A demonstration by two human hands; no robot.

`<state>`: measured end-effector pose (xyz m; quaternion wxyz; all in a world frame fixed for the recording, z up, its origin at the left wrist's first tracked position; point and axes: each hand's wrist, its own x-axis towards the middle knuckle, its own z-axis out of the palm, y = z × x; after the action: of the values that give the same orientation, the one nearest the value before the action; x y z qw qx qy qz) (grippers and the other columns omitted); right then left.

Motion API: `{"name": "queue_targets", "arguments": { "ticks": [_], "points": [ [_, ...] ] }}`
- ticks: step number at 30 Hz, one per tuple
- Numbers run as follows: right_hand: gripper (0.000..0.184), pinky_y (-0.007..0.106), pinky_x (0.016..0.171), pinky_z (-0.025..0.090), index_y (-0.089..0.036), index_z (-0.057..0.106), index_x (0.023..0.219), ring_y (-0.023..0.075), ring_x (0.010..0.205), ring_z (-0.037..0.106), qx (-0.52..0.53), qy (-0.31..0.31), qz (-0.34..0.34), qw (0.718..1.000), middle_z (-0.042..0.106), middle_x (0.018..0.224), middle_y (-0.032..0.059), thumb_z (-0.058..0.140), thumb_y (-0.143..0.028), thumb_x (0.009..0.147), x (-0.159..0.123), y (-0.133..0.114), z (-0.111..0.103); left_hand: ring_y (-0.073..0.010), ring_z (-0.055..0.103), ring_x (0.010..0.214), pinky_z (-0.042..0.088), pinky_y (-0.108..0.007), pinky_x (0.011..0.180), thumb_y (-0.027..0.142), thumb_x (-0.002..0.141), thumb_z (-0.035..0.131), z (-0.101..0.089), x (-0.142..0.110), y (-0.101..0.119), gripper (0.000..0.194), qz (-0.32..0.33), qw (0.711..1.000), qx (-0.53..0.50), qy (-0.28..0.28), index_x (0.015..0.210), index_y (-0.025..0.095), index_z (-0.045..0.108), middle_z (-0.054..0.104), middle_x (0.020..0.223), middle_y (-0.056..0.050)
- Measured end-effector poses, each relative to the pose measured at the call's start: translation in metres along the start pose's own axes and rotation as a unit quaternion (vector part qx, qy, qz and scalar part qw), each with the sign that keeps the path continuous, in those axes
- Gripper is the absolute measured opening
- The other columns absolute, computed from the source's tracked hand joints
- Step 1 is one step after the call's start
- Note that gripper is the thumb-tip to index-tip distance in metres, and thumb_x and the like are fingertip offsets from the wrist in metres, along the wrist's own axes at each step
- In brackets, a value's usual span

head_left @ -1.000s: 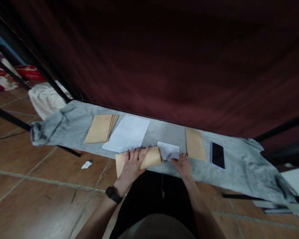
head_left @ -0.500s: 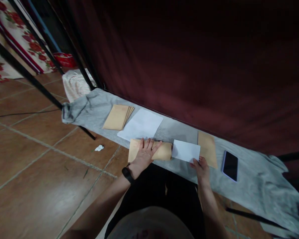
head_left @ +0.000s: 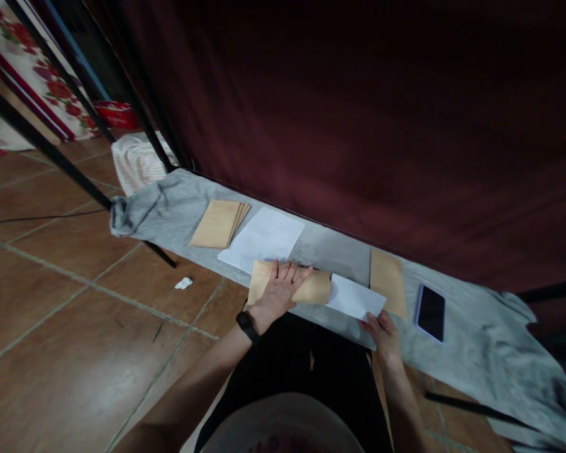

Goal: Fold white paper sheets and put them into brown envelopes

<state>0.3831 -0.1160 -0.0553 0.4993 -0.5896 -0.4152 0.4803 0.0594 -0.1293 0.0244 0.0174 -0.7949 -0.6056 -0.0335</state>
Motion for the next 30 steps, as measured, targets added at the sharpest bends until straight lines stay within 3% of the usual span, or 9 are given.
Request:
{"name": "queue_targets", "arguments": {
  "ticks": [11,15,18,24,30],
  "points": [
    [0.044,0.037,0.068,0.061,-0.023,0.069,0.098,0.0230,0.080,0.068,0.033,0.013,0.000,0.999,0.074,0.098,0.0045,0.079,-0.053,0.067,0.002,-0.004,0.000,-0.0380,0.038,0.142,0.017,-0.063,0.118,0.037,0.067,0.084,0.017,0.000,-0.009,0.120,-0.031,0.999,-0.034,0.001,0.160,0.027,0.009,0.044,0.150,-0.019],
    [0.042,0.038,0.063,0.060,-0.024,0.070,0.092,0.0239,0.073,0.067,0.020,-0.002,0.008,1.000,0.073,0.088,0.0040,0.079,-0.054,0.065,0.003,-0.005,0.005,-0.0367,0.037,0.143,0.018,-0.062,0.119,0.034,0.068,0.081,0.020,0.001,-0.011,0.117,-0.038,0.998,-0.041,0.001,0.160,0.027,0.009,0.044,0.151,-0.017],
    [0.039,0.038,0.060,0.059,-0.025,0.070,0.087,0.0239,0.070,0.066,0.023,0.016,0.000,1.000,0.072,0.082,0.0032,0.078,-0.055,0.064,0.007,-0.008,0.006,-0.0362,0.035,0.144,0.017,-0.061,0.119,0.033,0.067,0.080,0.019,0.001,-0.012,0.117,-0.018,0.999,-0.046,-0.005,0.160,0.029,0.009,0.042,0.153,-0.016],
    [0.042,0.035,0.064,0.060,-0.023,0.069,0.092,0.0223,0.080,0.066,0.066,0.060,-0.023,0.996,0.071,0.090,0.0032,0.078,-0.054,0.065,0.010,-0.013,0.010,-0.0361,0.031,0.147,0.015,-0.059,0.120,0.032,0.067,0.077,0.016,0.003,-0.008,0.115,-0.005,0.997,-0.073,-0.035,0.160,0.027,0.010,0.040,0.153,-0.016],
    [0.036,0.033,0.066,0.061,-0.023,0.070,0.093,0.0195,0.080,0.065,0.113,0.095,-0.057,0.987,0.070,0.092,0.0021,0.078,-0.050,0.070,0.012,-0.024,0.011,-0.0377,0.032,0.146,0.011,-0.059,0.120,0.025,0.065,0.075,0.020,0.005,-0.005,0.113,-0.011,0.998,-0.053,-0.014,0.159,0.028,0.013,0.041,0.153,-0.016]
  ]
}}
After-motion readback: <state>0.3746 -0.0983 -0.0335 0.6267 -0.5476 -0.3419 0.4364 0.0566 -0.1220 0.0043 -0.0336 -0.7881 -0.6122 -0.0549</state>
